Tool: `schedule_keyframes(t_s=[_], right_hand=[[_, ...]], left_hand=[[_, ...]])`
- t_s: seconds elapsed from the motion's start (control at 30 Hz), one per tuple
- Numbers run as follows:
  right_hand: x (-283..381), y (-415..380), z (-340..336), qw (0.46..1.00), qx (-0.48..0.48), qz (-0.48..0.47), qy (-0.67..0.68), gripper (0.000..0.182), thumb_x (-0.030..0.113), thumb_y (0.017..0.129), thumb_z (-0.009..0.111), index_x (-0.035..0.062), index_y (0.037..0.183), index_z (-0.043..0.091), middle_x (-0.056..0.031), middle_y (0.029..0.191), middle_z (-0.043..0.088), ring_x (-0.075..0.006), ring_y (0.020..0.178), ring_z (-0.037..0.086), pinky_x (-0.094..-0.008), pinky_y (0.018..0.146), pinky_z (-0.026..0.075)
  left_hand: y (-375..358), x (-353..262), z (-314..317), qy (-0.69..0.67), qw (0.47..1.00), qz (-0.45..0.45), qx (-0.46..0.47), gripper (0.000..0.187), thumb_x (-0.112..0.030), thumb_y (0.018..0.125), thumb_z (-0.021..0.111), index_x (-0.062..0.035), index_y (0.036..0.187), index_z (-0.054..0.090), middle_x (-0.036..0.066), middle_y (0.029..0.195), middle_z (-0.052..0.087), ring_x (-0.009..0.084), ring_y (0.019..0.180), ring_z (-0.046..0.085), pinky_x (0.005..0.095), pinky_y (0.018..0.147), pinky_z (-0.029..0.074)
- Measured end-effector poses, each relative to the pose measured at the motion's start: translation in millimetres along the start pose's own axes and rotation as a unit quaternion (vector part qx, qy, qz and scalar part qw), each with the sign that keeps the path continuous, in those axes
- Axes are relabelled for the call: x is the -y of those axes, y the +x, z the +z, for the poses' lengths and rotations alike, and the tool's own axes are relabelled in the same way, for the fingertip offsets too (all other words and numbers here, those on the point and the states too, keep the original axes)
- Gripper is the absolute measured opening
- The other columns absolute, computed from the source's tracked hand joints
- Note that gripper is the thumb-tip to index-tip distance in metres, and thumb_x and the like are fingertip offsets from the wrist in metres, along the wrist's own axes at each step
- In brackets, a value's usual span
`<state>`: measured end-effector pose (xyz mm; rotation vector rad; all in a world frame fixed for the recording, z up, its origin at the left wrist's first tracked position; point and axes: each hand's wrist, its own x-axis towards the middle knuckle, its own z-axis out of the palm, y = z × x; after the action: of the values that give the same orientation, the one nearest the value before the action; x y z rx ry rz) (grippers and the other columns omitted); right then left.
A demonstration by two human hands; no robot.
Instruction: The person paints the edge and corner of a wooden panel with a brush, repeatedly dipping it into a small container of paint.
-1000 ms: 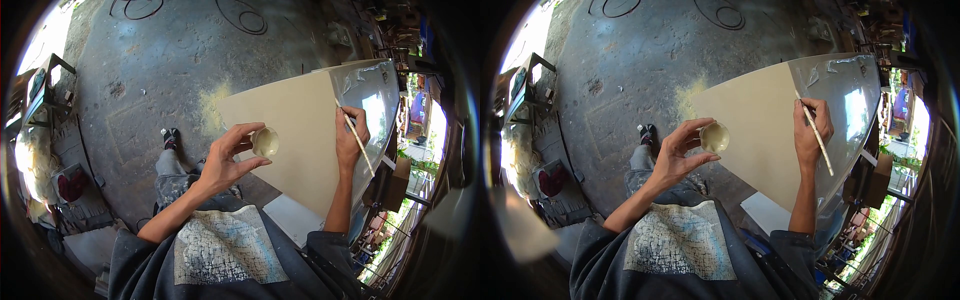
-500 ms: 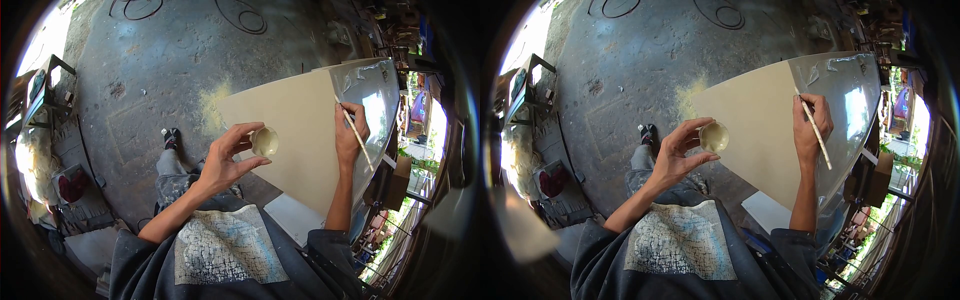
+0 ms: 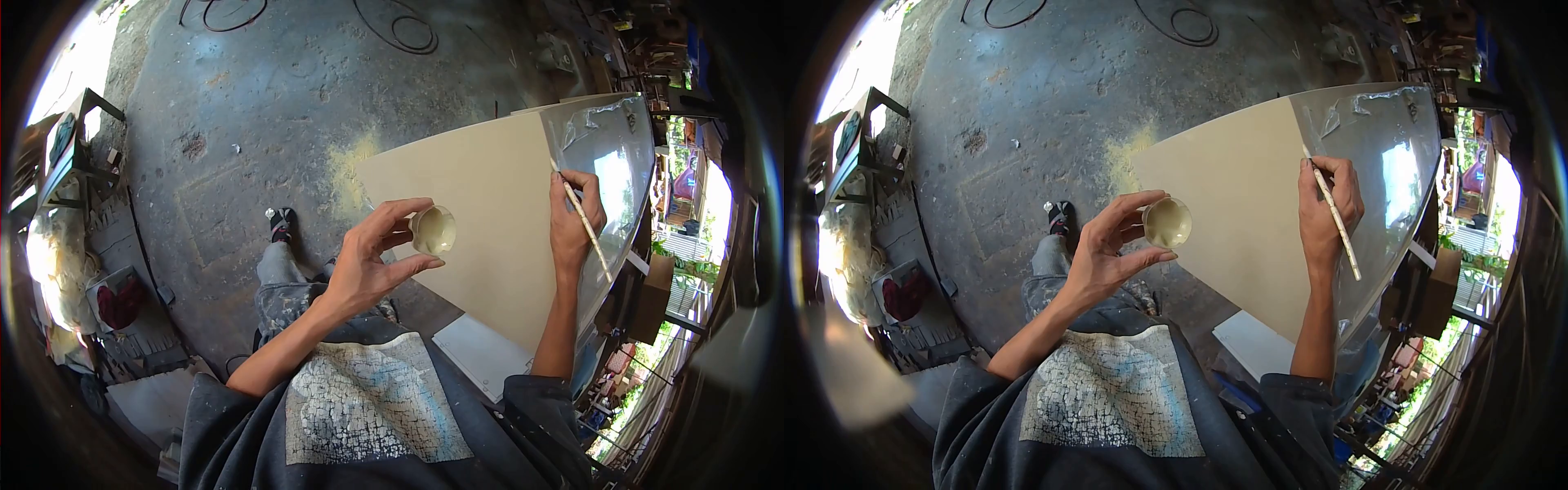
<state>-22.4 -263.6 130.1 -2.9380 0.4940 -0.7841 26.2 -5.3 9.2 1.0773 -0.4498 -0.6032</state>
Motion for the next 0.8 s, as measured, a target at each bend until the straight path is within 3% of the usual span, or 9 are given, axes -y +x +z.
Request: schedule_keyframes(t_s=[0.07, 0.17, 0.27, 0.4, 0.47, 0.67, 0.8], right_hand=[[1, -1, -1, 1.0, 0.002, 0.007, -0.002, 0.014, 0.006, 0.087, 0.073, 0.0003, 0.094, 0.062, -0.0094, 0.086, 0.067, -0.0209, 0.072, 0.066, -0.0344, 0.066, 0.053], [2, -2, -5, 1.0, 0.003, 0.023, 0.004, 0.015, 0.007, 0.088, 0.073, -0.0002, 0.094, 0.062, -0.0095, 0.086, 0.067, -0.0204, 0.073, 0.066, -0.0338, 0.067, 0.053], [-2, -3, -5, 0.997, -0.003, 0.063, 0.038, 0.015, 0.01, 0.089, 0.073, -0.0008, 0.094, 0.063, -0.009, 0.087, 0.068, -0.0191, 0.074, 0.066, -0.0328, 0.068, 0.053], [-6, -4, -3, 0.988, -0.005, 0.118, 0.1, 0.017, 0.013, 0.092, 0.072, -0.0014, 0.094, 0.063, -0.008, 0.087, 0.068, -0.0167, 0.076, 0.065, -0.032, 0.07, 0.053], [-8, -5, -2, 0.988, -0.002, 0.115, 0.104, 0.018, 0.014, 0.092, 0.072, -0.0014, 0.095, 0.063, -0.0077, 0.087, 0.068, -0.0161, 0.076, 0.064, -0.0321, 0.071, 0.053], [-7, -3, -1, 0.99, 0.001, 0.104, 0.092, 0.018, 0.014, 0.092, 0.072, -0.0012, 0.095, 0.063, -0.0076, 0.086, 0.067, -0.0161, 0.075, 0.064, -0.0321, 0.071, 0.053], [-8, -3, -1, 0.991, -0.007, 0.098, 0.088, 0.018, 0.014, 0.092, 0.072, -0.0012, 0.094, 0.063, -0.0077, 0.086, 0.067, -0.0167, 0.075, 0.064, -0.0321, 0.07, 0.053]], left_hand=[[1, 3, 2, -0.002, 1.0, 0.014, -0.018, 0.064, -0.01, 0.075, 0.086, -0.0083, 0.134, 0.059, 0.009, 0.127, 0.062, 0.0198, 0.108, 0.067, 0.0366, 0.099, 0.057], [1, 4, 2, -0.004, 1.0, 0.022, -0.021, 0.064, -0.01, 0.075, 0.085, -0.0084, 0.133, 0.059, 0.009, 0.126, 0.063, 0.0203, 0.108, 0.067, 0.037, 0.099, 0.057], [0, 1, -1, 0.003, 1.0, 0.0, 0.009, 0.07, -0.006, 0.076, 0.083, -0.0064, 0.139, 0.053, 0.011, 0.136, 0.057, 0.0211, 0.119, 0.062, 0.0379, 0.104, 0.054], [1, 0, 1, 0.005, 1.0, 0.004, 0.003, 0.068, -0.008, 0.076, 0.084, -0.0074, 0.137, 0.055, 0.01, 0.133, 0.059, 0.0211, 0.115, 0.064, 0.0377, 0.102, 0.055], [1, 3, 4, -0.001, 1.0, 0.017, -0.017, 0.064, -0.01, 0.075, 0.086, -0.009, 0.133, 0.059, 0.009, 0.127, 0.063, 0.0214, 0.109, 0.067, 0.0376, 0.099, 0.057], [0, 2, 0, 0.003, 1.0, 0.004, 0.011, 0.07, -0.007, 0.076, 0.084, -0.0066, 0.139, 0.053, 0.01, 0.135, 0.057, 0.0205, 0.117, 0.063, 0.037, 0.103, 0.055], [1, 3, 3, -0.003, 1.0, 0.019, -0.017, 0.063, -0.011, 0.076, 0.085, -0.0086, 0.133, 0.059, 0.009, 0.127, 0.062, 0.0213, 0.11, 0.067, 0.0376, 0.1, 0.057]])
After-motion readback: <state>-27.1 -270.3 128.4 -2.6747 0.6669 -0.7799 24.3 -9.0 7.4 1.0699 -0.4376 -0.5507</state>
